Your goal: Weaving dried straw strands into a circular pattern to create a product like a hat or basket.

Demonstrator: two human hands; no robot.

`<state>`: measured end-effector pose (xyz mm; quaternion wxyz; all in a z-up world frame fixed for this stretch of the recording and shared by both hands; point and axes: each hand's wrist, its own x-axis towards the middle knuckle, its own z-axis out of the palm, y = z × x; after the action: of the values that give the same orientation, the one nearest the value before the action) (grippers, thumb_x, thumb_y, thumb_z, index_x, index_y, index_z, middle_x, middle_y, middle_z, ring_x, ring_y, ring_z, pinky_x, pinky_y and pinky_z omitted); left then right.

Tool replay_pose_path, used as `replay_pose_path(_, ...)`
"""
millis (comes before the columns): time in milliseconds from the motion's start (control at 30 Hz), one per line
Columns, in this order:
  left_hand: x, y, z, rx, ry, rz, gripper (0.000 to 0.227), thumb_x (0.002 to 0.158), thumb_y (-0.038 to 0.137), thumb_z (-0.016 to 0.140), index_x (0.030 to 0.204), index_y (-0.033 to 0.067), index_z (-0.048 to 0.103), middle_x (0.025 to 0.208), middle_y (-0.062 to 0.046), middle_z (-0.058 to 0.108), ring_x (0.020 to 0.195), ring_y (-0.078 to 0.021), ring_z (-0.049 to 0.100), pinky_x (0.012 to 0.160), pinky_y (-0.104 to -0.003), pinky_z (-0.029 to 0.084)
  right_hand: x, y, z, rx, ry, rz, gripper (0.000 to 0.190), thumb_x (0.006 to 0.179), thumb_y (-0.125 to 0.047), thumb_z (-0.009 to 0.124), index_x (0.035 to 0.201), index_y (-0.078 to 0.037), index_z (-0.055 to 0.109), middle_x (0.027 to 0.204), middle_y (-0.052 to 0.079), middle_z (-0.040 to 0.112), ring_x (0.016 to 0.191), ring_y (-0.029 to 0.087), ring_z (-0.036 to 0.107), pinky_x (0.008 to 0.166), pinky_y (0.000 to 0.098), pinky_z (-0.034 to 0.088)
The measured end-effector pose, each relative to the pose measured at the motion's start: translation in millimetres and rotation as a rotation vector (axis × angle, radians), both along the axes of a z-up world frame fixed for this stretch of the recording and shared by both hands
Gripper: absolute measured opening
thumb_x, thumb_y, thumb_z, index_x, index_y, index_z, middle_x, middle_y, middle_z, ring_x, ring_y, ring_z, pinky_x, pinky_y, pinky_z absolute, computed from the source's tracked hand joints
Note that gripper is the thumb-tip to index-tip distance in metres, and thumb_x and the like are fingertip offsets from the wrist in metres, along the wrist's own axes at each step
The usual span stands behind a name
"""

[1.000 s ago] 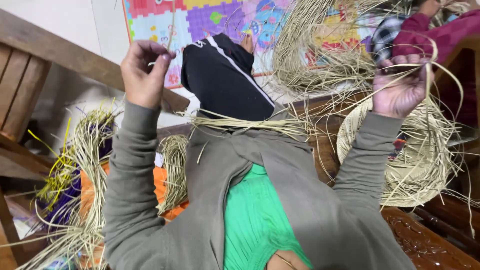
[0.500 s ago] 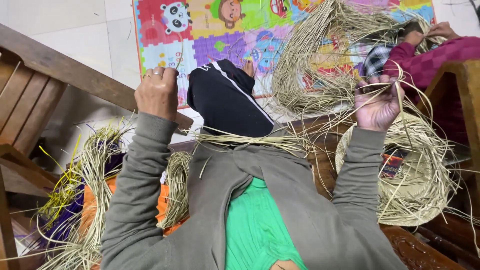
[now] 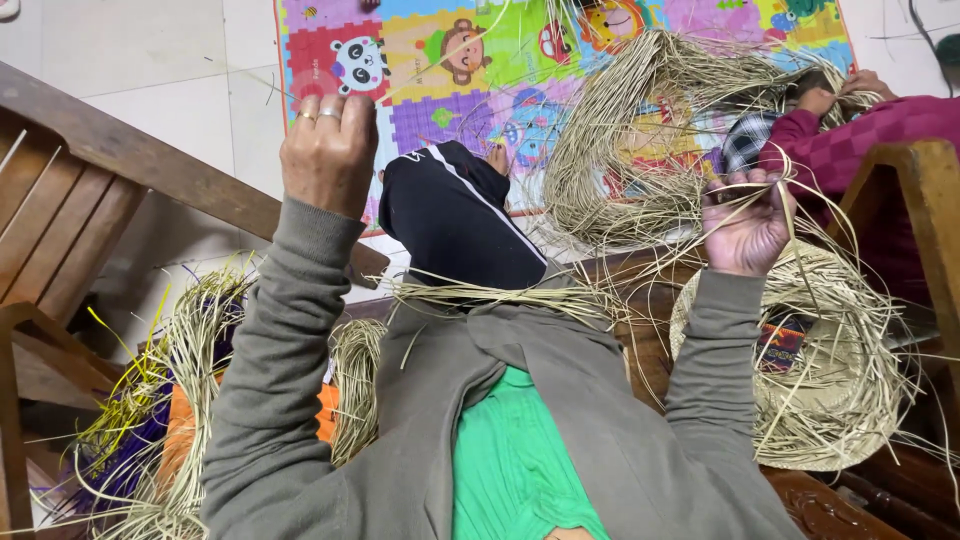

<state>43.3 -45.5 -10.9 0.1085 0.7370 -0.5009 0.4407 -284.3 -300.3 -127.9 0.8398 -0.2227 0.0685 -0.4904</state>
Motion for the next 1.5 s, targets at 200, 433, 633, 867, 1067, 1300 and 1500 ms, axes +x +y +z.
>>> replay_pose_path(200, -11.9, -25.5, 7.0, -0.261, 0.813, -0.400, 0.008, 0.072, -0.001, 0.064, 0.070, 0.0019, 0.056, 0.081, -0.010, 0.052, 0.052, -0.0096, 0.043, 0.041, -0.020, 0.038, -0.1, 0.2, -3.4, 0.009, -0.020, 0.006, 0.003, 0.081, -0.014, 0.059, 0.083, -0.011, 0.059, 0.083, -0.001, 0.059, 0.082, 0.011, 0.055, 0.082, 0.0304, 0.045)
replay_pose_path(433, 8.3, -68.3, -6.9, -0.523, 1.946, -0.789, 0.012, 0.078, 0.011, 0.063, 0.086, 0.0034, 0.060, 0.066, -0.001, 0.054, 0.054, -0.0045, 0.045, 0.044, -0.015, 0.033, 24.7, 2.6, 10.4, 0.026, -0.051, 0.058, 0.005, 0.077, -0.012, 0.065, 0.081, -0.010, 0.062, 0.080, 0.002, 0.061, 0.076, 0.012, 0.056, 0.080, 0.0294, 0.045)
replay_pose_path(633, 6.0, -96.3, -7.7, -0.598, 2.048, -0.921, 0.014, 0.076, 0.010, 0.064, 0.085, 0.0007, 0.061, 0.072, -0.007, 0.061, 0.058, -0.0101, 0.056, 0.048, -0.020, 0.051, 57.2, 3.7, 26.0, -0.062, -0.066, 0.086, 0.011, 0.077, -0.010, 0.067, 0.086, -0.008, 0.061, 0.081, 0.003, 0.062, 0.078, 0.013, 0.059, 0.077, 0.0288, 0.049)
replay_pose_path(867, -55.7, -104.0, -18.9, -0.431, 2.186, -0.905, 0.018, 0.074, 0.009, 0.064, 0.089, 0.0002, 0.061, 0.069, -0.006, 0.059, 0.044, -0.0057, 0.043, 0.036, -0.018, 0.033, 99.2, 31.5, 23.6, -0.197, 0.084, 0.114, 0.006, 0.079, -0.004, 0.058, 0.084, -0.005, 0.061, 0.082, 0.007, 0.060, 0.073, 0.016, 0.056, 0.071, 0.0255, 0.049)
replay_pose_path(1067, -115.5, -100.2, -33.5, -0.448, 1.973, -0.828, 0.020, 0.073, 0.013, 0.068, 0.085, -0.0013, 0.061, 0.060, -0.010, 0.056, 0.046, -0.0102, 0.050, 0.036, -0.017, 0.040, 121.1, 66.5, 14.5, -0.377, 0.255, -0.046, 0.007, 0.076, -0.011, 0.057, 0.083, -0.010, 0.055, 0.080, 0.007, 0.058, 0.077, 0.018, 0.057, 0.079, 0.0319, 0.049)
replay_pose_path(1300, -131.4, -89.4, -55.6, -0.488, 1.685, -0.762, 0.014, 0.071, 0.010, 0.070, 0.084, 0.0059, 0.066, 0.072, -0.009, 0.062, 0.065, -0.0096, 0.058, 0.050, -0.019, 0.049, 125.4, 93.3, 38.3, -0.364, 0.359, -0.191, 0.011, 0.069, -0.008, 0.062, 0.075, -0.003, 0.056, 0.073, 0.009, 0.057, 0.069, 0.012, 0.054, 0.063, 0.0233, 0.045)
replay_pose_path(1500, -138.5, -89.9, -56.3, -0.609, 1.769, -0.776, 0.017, 0.070, 0.009, 0.072, 0.084, 0.0026, 0.065, 0.070, -0.007, 0.060, 0.066, -0.0075, 0.054, 0.056, -0.020, 0.048, 123.1, 97.0, 41.5, -0.369, 0.374, -0.227, 0.011, 0.069, -0.005, 0.063, 0.072, -0.001, 0.054, 0.070, 0.011, 0.054, 0.067, 0.013, 0.055, 0.061, 0.0221, 0.044)
